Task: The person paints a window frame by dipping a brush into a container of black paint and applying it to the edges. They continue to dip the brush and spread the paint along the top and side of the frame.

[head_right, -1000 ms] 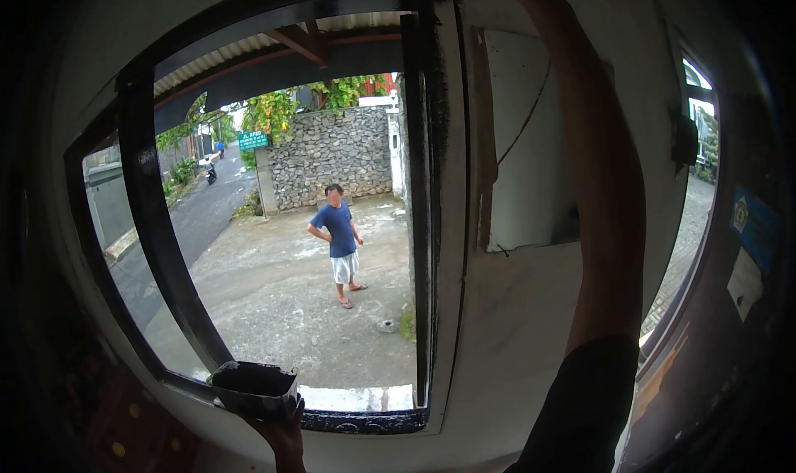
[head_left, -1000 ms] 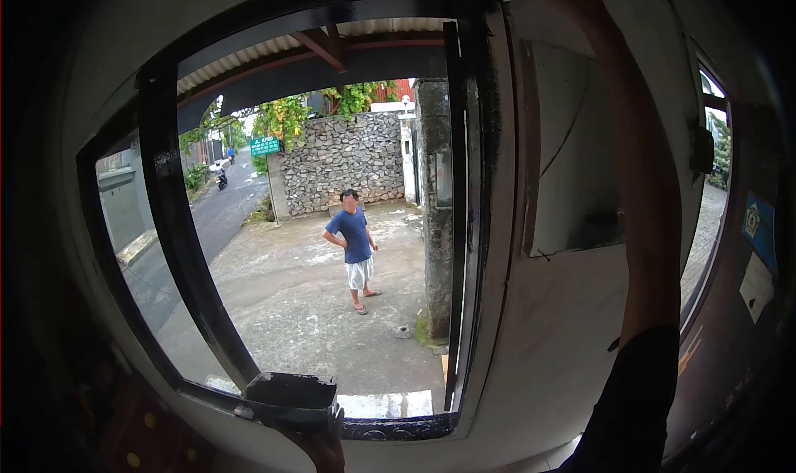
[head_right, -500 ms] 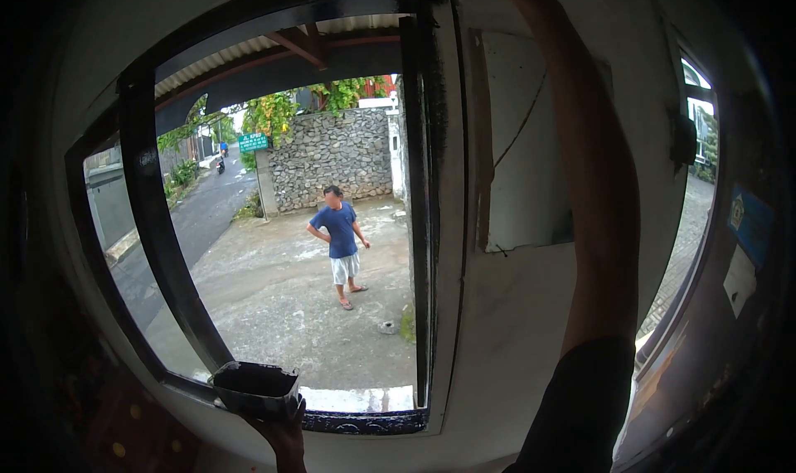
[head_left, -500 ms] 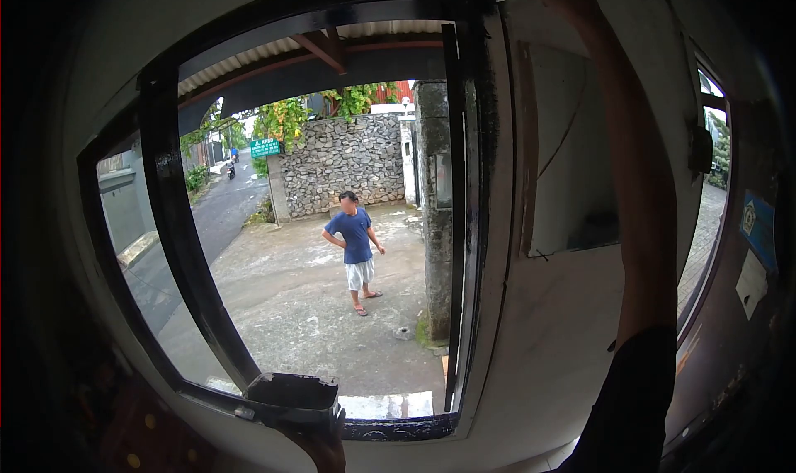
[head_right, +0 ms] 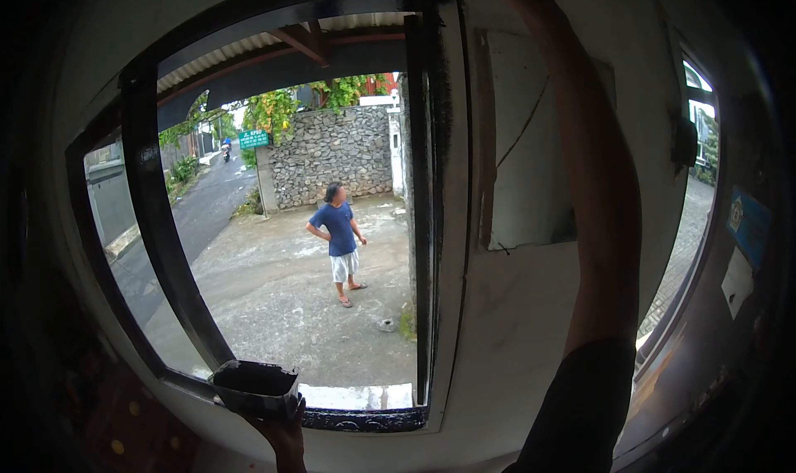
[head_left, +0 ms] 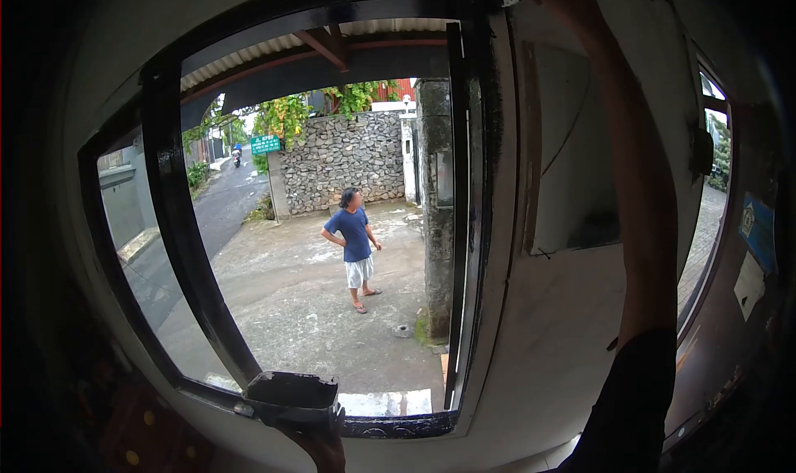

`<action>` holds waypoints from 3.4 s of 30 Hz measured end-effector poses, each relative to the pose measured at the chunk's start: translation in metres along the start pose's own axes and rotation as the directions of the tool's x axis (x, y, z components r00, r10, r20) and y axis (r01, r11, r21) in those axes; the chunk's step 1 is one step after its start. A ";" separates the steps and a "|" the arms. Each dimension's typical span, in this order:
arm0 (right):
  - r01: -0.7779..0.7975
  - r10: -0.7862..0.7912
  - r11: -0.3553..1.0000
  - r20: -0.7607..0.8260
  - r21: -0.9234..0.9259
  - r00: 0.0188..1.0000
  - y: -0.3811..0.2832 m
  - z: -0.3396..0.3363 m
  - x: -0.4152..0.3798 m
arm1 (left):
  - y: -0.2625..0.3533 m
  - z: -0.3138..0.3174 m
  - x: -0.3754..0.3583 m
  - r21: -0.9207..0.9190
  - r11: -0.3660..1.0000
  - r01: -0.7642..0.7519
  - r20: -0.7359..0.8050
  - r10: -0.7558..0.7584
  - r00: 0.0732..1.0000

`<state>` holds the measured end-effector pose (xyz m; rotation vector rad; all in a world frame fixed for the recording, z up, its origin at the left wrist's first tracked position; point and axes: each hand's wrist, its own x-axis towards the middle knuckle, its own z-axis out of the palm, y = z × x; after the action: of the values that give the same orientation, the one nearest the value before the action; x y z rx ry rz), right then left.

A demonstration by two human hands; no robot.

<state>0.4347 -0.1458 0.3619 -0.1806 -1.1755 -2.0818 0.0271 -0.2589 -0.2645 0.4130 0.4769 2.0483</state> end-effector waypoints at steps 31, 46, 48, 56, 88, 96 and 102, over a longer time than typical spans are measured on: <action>-0.056 0.242 0.921 0.457 -0.385 0.856 -0.050 -0.156 -0.072 | 0.005 -0.029 -0.011 -0.102 0.993 0.068 0.077 -0.060 0.995; -0.530 0.224 -0.785 0.651 -0.321 -0.725 -0.458 -0.451 -0.098 | -0.012 -0.079 0.027 -0.245 0.887 0.392 0.155 -0.363 0.919; -0.444 0.150 -0.801 0.583 -0.401 -0.798 -0.463 -0.462 -0.092 | -0.005 -0.077 0.037 -0.186 0.885 0.427 0.160 -0.402 0.902; -0.363 0.081 -0.867 0.624 -0.340 -0.777 -0.515 -0.443 -0.018 | -0.004 -0.111 0.087 -0.119 0.772 0.625 0.171 -0.604 0.778; -0.661 0.517 -0.687 0.436 -0.302 -0.737 -0.538 -0.440 0.070 | -0.014 -0.085 0.127 0.386 0.530 0.755 0.235 -0.848 0.475; -0.623 0.506 -0.676 0.366 -0.394 -0.781 -0.534 -0.438 0.061 | -0.036 -0.101 0.123 0.241 0.437 0.866 0.200 -0.896 0.397; -0.551 0.464 -0.676 0.298 -0.489 -0.834 -0.519 -0.455 0.045 | -0.035 -0.100 0.118 0.306 0.468 0.829 0.277 -0.877 0.393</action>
<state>0.1627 -0.3632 -0.2358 -1.4286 -0.5078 0.3573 -0.0516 -0.1568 -0.3571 0.5020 0.4237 0.8558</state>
